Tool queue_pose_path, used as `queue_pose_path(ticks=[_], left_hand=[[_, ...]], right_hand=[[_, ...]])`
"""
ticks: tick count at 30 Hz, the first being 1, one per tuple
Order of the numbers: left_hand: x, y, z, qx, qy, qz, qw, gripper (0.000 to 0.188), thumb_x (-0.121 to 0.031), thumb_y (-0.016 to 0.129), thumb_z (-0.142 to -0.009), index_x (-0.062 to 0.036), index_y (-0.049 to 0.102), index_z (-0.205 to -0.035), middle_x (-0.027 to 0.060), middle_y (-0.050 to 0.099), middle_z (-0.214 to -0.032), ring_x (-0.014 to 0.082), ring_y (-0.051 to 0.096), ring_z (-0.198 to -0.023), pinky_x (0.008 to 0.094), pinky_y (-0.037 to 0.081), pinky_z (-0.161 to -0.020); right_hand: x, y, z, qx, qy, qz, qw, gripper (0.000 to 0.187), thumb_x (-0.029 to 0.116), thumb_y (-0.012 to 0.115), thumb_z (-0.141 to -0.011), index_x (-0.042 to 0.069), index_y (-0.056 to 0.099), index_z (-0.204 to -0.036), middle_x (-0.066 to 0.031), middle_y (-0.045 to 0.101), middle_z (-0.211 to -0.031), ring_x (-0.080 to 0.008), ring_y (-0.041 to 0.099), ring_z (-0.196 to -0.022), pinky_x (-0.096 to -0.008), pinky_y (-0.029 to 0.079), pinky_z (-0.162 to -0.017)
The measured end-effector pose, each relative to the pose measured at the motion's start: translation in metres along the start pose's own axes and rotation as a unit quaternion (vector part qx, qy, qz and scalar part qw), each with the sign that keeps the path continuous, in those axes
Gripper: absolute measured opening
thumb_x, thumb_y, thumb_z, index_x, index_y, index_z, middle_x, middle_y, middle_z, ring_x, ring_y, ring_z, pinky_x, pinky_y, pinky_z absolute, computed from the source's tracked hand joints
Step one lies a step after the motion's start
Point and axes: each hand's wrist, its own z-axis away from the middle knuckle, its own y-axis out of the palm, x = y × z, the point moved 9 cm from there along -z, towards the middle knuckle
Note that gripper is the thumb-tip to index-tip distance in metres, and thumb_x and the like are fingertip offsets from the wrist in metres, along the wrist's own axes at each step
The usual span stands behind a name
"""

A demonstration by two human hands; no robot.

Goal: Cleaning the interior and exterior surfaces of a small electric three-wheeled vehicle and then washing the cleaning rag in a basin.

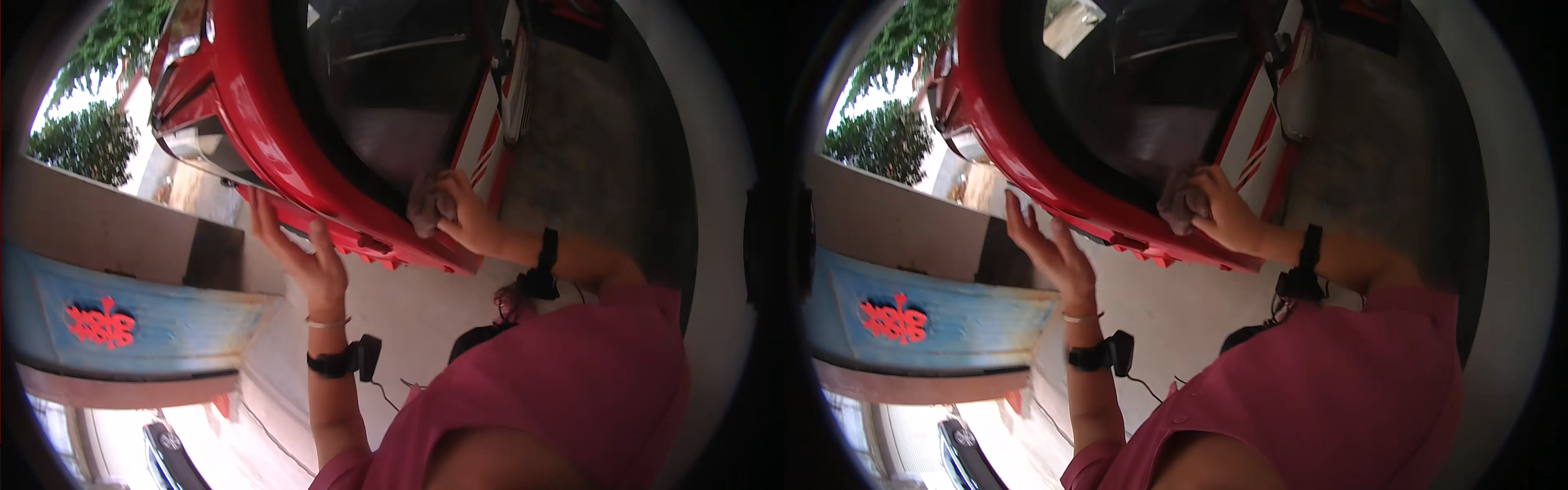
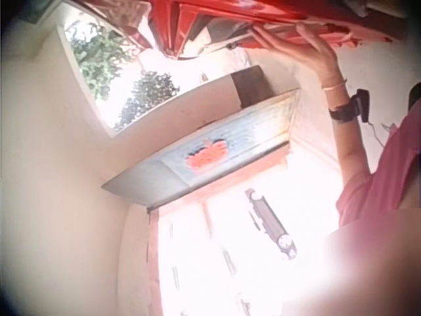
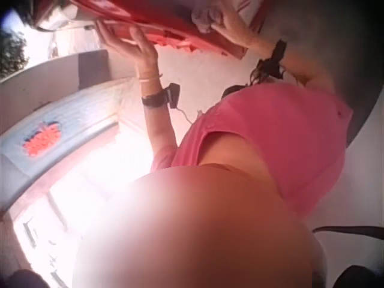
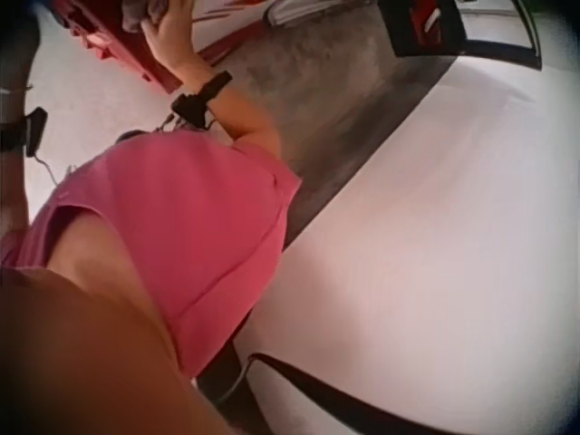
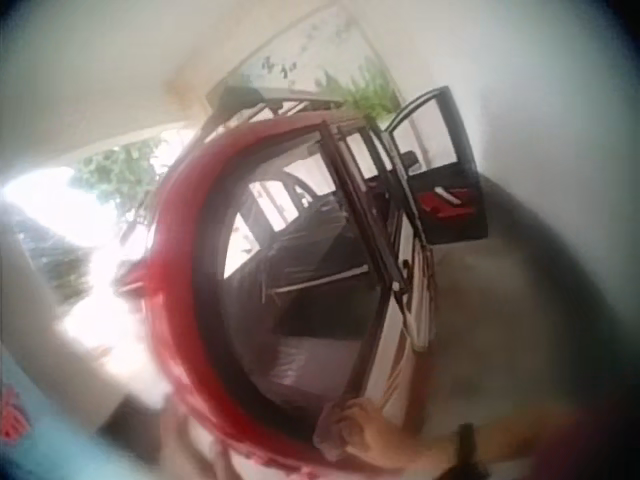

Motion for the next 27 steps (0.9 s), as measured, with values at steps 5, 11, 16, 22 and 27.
queue_pose_path(ticks=[5, 11, 16, 22, 27], left_hand=[[0.008, 0.031, 0.008, -0.099, 0.008, 0.087, 0.991, 0.071, -0.042, 0.039, -0.096, 0.006, 0.018, -0.143, 0.0265, 0.019, -0.148, 0.0413, 0.021, -0.136, 0.0486, 0.017, -0.11], [0.011, 0.032, 0.002, -0.091, 0.009, 0.098, 0.991, 0.068, -0.039, 0.042, -0.096, 0.0042, 0.019, -0.143, 0.0268, 0.018, -0.148, 0.0413, 0.019, -0.137, 0.0482, 0.018, -0.111], [0.009, 0.031, 0.001, -0.039, 0.032, 0.092, 0.994, 0.067, -0.03, 0.055, -0.092, 0.0012, 0.023, -0.143, 0.0249, 0.022, -0.148, 0.0414, 0.022, -0.136, 0.0467, 0.022, -0.11], [0.007, 0.027, -0.003, 0.018, 0.029, 0.12, 0.992, 0.065, -0.021, 0.062, -0.088, 0.0002, 0.03, -0.141, 0.0233, 0.027, -0.146, 0.0403, 0.026, -0.136, 0.0462, 0.022, -0.109], [0.029, 0.001, 0.017, 0.121, 0.059, 0.135, 0.982, 0.059, -0.018, 0.063, -0.085, -0.0056, 0.04, -0.138, 0.0187, 0.032, -0.145, 0.0401, 0.027, -0.135, 0.0482, 0.021, -0.109]], right_hand=[[0.031, 0.011, 0.003, -0.034, -0.022, -0.029, 0.999, 0.05, -0.003, 0.067, -0.07, 0.004, 0.045, -0.114, -0.0174, 0.037, -0.118, -0.0371, 0.044, -0.113, -0.0394, 0.041, -0.095], [0.093, -0.015, -0.069, -0.089, -0.209, 0.025, 0.974, 0.046, -0.005, 0.068, -0.068, 0.005, 0.051, -0.11, -0.0166, 0.043, -0.119, -0.0366, 0.045, -0.114, -0.0399, 0.043, -0.092], [0.136, -0.104, -0.176, -0.303, -0.257, 0.113, 0.911, 0.041, -0.001, 0.059, -0.072, 0.004, 0.052, -0.112, -0.0203, 0.052, -0.109, -0.0404, 0.053, -0.1, -0.0415, 0.045, -0.086], [0.118, -0.12, -0.182, -0.338, -0.152, 0.154, 0.916, 0.044, 0.0, 0.058, -0.071, 0.001, 0.052, -0.114, -0.0227, 0.053, -0.116, -0.0398, 0.049, -0.114, -0.0412, 0.042, -0.093], [0.067, -0.005, -0.059, -0.1, -0.085, 0.134, 0.982, 0.043, 0.003, 0.06, -0.071, 0.002, 0.053, -0.114, -0.0223, 0.051, -0.115, -0.0418, 0.045, -0.116, -0.0447, 0.039, -0.098]])
